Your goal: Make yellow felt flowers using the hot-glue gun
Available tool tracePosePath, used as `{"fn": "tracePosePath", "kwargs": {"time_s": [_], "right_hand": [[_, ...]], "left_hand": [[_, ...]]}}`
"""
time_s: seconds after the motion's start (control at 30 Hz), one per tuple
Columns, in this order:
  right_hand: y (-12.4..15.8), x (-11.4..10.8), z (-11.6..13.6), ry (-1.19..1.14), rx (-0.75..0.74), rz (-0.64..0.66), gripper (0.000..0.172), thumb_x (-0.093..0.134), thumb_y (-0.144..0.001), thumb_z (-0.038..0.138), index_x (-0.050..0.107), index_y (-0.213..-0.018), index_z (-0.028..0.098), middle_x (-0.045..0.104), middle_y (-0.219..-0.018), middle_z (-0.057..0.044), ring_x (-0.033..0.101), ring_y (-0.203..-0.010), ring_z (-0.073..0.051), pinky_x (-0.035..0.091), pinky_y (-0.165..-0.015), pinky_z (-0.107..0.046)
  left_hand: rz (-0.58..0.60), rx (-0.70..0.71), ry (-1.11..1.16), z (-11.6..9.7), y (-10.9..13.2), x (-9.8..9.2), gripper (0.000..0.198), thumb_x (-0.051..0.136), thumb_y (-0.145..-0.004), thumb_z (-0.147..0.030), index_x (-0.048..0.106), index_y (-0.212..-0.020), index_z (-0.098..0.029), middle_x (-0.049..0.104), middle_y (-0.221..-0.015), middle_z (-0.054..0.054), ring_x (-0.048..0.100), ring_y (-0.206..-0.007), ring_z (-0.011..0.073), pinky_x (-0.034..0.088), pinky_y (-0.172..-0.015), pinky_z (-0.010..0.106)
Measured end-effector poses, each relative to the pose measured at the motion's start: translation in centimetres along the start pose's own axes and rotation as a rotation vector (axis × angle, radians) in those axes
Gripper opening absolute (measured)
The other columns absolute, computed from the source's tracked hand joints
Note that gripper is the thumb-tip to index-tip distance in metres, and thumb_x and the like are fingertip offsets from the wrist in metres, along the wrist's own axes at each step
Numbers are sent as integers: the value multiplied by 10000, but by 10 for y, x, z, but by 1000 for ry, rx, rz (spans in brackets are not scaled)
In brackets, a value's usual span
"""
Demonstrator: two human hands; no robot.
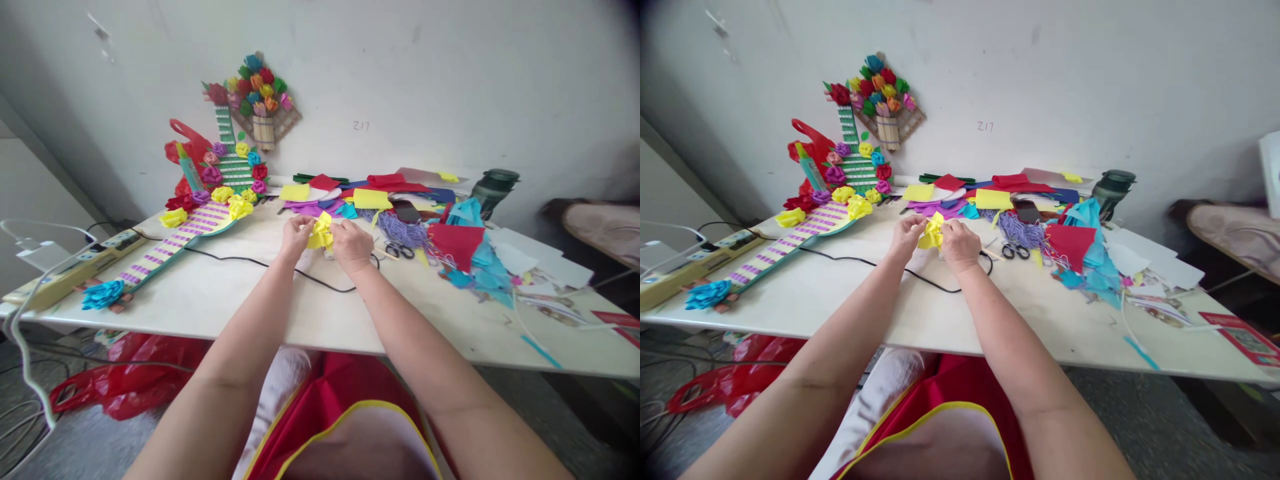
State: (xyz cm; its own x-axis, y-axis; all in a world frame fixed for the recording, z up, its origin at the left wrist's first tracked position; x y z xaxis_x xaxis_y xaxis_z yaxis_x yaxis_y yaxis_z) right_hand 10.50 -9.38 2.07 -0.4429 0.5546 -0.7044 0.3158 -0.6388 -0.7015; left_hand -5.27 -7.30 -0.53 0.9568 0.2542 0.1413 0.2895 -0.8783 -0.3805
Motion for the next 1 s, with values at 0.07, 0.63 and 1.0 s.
{"fn": "tracePosePath", "kwargs": {"time_s": [0.07,0.63,1.0], "right_hand": [[0,-1,0,-23,47,27,269,493,-917,166,752,-885,233,701,-889,-76,544,-751,-182,258,-568,-310],[0,3,-7,-144,95,-40,236,559,-910,270,788,-855,288,710,-839,-21,561,-712,-151,265,-547,-282],[-2,4,-15,-155,80,-19,252,546,-930,286,798,-946,290,733,-919,-27,624,-803,-156,332,-581,-265]], "left_hand": [[-43,68,-60,-2,-1,-1,185,774,-683,-368,699,-705,-201,699,-785,43,638,-924,244,475,-812,332],[-82,126,-1,-7,-3,-8,246,769,-682,-435,708,-713,-199,722,-873,64,631,-987,246,441,-907,352],[43,43,112,-13,2,-10,327,794,-640,-497,703,-719,-193,714,-890,61,599,-1086,269,388,-993,374]]}}
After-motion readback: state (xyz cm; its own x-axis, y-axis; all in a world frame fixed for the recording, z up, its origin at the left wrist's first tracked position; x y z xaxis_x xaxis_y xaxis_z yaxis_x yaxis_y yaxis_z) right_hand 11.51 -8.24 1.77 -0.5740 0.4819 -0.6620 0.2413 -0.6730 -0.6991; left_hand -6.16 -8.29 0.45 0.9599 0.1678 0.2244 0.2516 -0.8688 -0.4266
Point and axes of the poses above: each hand's wrist, its own y-axis away from the middle knuckle, its own x-axis out of the palm, z = x × y, the point moved 1 cm from there along -y, towards the middle knuckle
